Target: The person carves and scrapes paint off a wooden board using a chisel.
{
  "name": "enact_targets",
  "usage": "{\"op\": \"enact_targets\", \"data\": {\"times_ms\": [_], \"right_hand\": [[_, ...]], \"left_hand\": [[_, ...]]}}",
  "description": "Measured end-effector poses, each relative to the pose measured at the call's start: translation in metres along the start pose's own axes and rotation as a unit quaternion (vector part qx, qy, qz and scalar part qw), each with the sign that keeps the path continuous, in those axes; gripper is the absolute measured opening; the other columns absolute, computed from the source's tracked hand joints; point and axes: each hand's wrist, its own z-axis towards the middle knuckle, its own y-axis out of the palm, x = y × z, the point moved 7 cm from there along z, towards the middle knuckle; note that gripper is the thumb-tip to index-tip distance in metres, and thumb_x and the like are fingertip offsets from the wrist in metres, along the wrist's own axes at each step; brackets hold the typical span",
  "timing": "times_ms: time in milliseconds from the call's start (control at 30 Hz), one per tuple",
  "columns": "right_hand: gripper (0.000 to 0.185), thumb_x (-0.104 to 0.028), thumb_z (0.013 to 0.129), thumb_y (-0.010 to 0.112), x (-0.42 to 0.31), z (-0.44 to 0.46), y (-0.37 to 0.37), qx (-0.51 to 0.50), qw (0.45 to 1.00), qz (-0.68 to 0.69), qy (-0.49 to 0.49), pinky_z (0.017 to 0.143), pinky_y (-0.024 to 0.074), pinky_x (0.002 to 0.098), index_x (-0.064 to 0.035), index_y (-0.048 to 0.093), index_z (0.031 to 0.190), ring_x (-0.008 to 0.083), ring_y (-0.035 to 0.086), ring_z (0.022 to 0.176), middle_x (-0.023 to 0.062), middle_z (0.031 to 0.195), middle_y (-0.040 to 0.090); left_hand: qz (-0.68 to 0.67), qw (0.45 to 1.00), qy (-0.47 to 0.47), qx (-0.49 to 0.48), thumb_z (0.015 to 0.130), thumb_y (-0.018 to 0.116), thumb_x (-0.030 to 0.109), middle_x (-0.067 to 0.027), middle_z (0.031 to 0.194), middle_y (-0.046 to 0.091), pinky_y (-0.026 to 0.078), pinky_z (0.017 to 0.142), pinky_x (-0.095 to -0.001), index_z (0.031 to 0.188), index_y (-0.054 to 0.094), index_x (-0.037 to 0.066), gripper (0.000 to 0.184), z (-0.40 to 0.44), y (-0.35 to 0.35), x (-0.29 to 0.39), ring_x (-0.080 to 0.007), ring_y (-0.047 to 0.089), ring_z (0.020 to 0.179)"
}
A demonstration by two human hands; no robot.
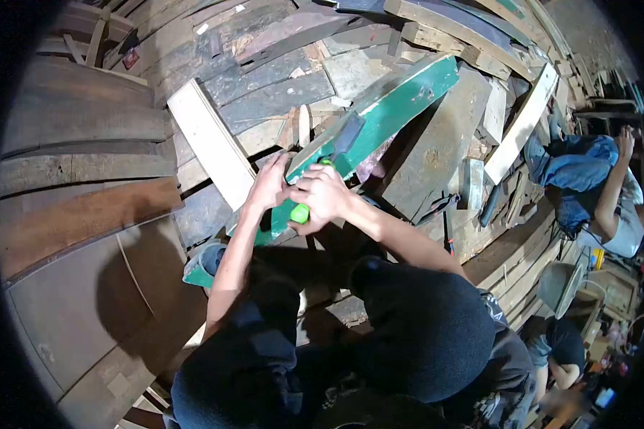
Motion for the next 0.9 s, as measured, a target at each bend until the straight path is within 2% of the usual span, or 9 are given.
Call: {"op": "enact_targets", "data": {"times_ms": [167, 300, 367, 433, 500, 567, 767, 833, 900], "right_hand": [[0.057, -0.066, 0.057, 0.072, -0.022, -0.01, 0.02, -0.048, 0.994, -0.012, -0.096, 0.076, 0.0552, 0.0409, -0.0115, 0.068, 0.073, 0.0271, 0.07, 0.077, 0.0083, 0.075, 0.067], [0.047, -0.056, 0.061, 0.073, 0.008, 0.012, -0.019, 0.087, 0.996, 0.007, 0.001, 0.065, 0.0514, 0.0395, -0.0105, 0.066, 0.069, 0.0255, 0.063, 0.063, 0.0057, 0.062, 0.058], [0.043, -0.052, 0.061, 0.074, 0.001, 0.012, -0.002, -0.02, 0.999, 0.008, 0.039, 0.066, 0.0519, 0.0409, -0.0111, 0.066, 0.07, 0.0235, 0.065, 0.068, 0.0053, 0.069, 0.062], [0.045, -0.052, 0.058, 0.072, -0.031, 0.009, -0.014, 0.103, 0.985, -0.01, -0.139, 0.064, 0.0509, 0.0399, -0.0111, 0.065, 0.073, 0.023, 0.062, 0.062, 0.0039, 0.065, 0.061], [0.044, -0.053, 0.056, 0.072, 0.001, 0.005, -0.005, -0.05, 0.998, -0.009, -0.023, 0.063, 0.05, 0.0382, -0.0114, 0.063, 0.068, 0.0234, 0.061, 0.059, 0.0038, 0.062, 0.06], [0.042, -0.052, 0.058, 0.073, 0.021, 0.015, -0.028, 0.094, 0.996, -0.012, 0.004, 0.064, 0.0498, 0.0366, -0.0124, 0.059, 0.06, 0.0237, 0.062, 0.059, 0.0055, 0.06, 0.058], [0.044, -0.053, 0.06, 0.073, 0.005, -0.001, -0.006, -0.055, 0.998, -0.013, -0.027, 0.061, 0.051, 0.0388, -0.0104, 0.064, 0.066, 0.0237, 0.064, 0.061, 0.0056, 0.067, 0.064], [0.042, -0.05, 0.059, 0.075, 0.018, 0.007, -0.032, 0.063, 0.998, -0.022, 0.0, 0.06, 0.0506, 0.0393, -0.0102, 0.065, 0.065, 0.0253, 0.062, 0.058, 0.0054, 0.065, 0.063], [0.041, -0.049, 0.058, 0.075, 0.012, 0.009, -0.017, 0.008, 0.999, -0.011, 0.045, 0.066, 0.0538, 0.0388, -0.0099, 0.065, 0.065, 0.026, 0.066, 0.064, 0.0066, 0.068, 0.064]], "left_hand": [[0.004, 1.0, -0.009, -0.006, 0.071, 0.082, 0.016, -0.0294, 0.129, 0.057, 0.049, 0.101, -0.0482, 0.133, 0.054, 0.002, 0.07, 0.0, -0.003, 0.009, -0.0453, 0.055, 0.124], [-0.018, 0.997, 0.065, 0.034, 0.073, 0.078, 0.016, -0.0228, 0.118, 0.062, 0.051, 0.093, -0.0486, 0.136, 0.052, 0.002, 0.069, -0.002, -0.005, 0.009, -0.0417, 0.061, 0.113], [-0.006, 0.998, 0.053, 0.035, 0.073, 0.077, 0.014, -0.0228, 0.118, 0.061, 0.05, 0.094, -0.0484, 0.133, 0.052, 0.003, 0.066, -0.002, -0.003, 0.005, -0.0428, 0.059, 0.115], [0.044, 0.995, 0.071, 0.053, 0.073, 0.077, 0.015, -0.0227, 0.118, 0.061, 0.05, 0.094, -0.0486, 0.13, 0.053, 0.002, 0.063, -0.002, -0.002, 0.006, -0.0432, 0.058, 0.115], [0.025, 0.999, 0.038, 0.025, 0.072, 0.078, 0.016, -0.0241, 0.124, 0.06, 0.049, 0.099, -0.0478, 0.13, 0.054, 0.001, 0.064, -0.001, 0.001, 0.002, -0.0443, 0.055, 0.123], [-0.049, 0.998, 0.026, 0.006, 0.071, 0.079, 0.016, -0.0251, 0.126, 0.06, 0.049, 0.101, -0.0473, 0.131, 0.054, 0.002, 0.067, -0.001, -0.004, 0.01, -0.0442, 0.054, 0.125], [-0.053, 0.998, -0.015, -0.003, 0.071, 0.081, 0.014, -0.0223, 0.116, 0.061, 0.053, 0.088, -0.0473, 0.129, 0.056, 0.002, 0.064, 0.0, -0.006, 0.011, -0.0426, 0.062, 0.104], [-0.068, 0.997, -0.047, -0.01, 0.071, 0.082, 0.014, -0.0224, 0.116, 0.062, 0.053, 0.087, -0.0471, 0.129, 0.056, 0.002, 0.065, -0.002, -0.007, 0.012, -0.0425, 0.063, 0.104], [-0.019, 0.998, 0.059, 0.03, 0.07, 0.084, 0.022, -0.0225, 0.117, 0.062, 0.053, 0.089, -0.0472, 0.129, 0.056, 0.002, 0.068, 0.001, -0.002, 0.006, -0.0424, 0.062, 0.109]]}}
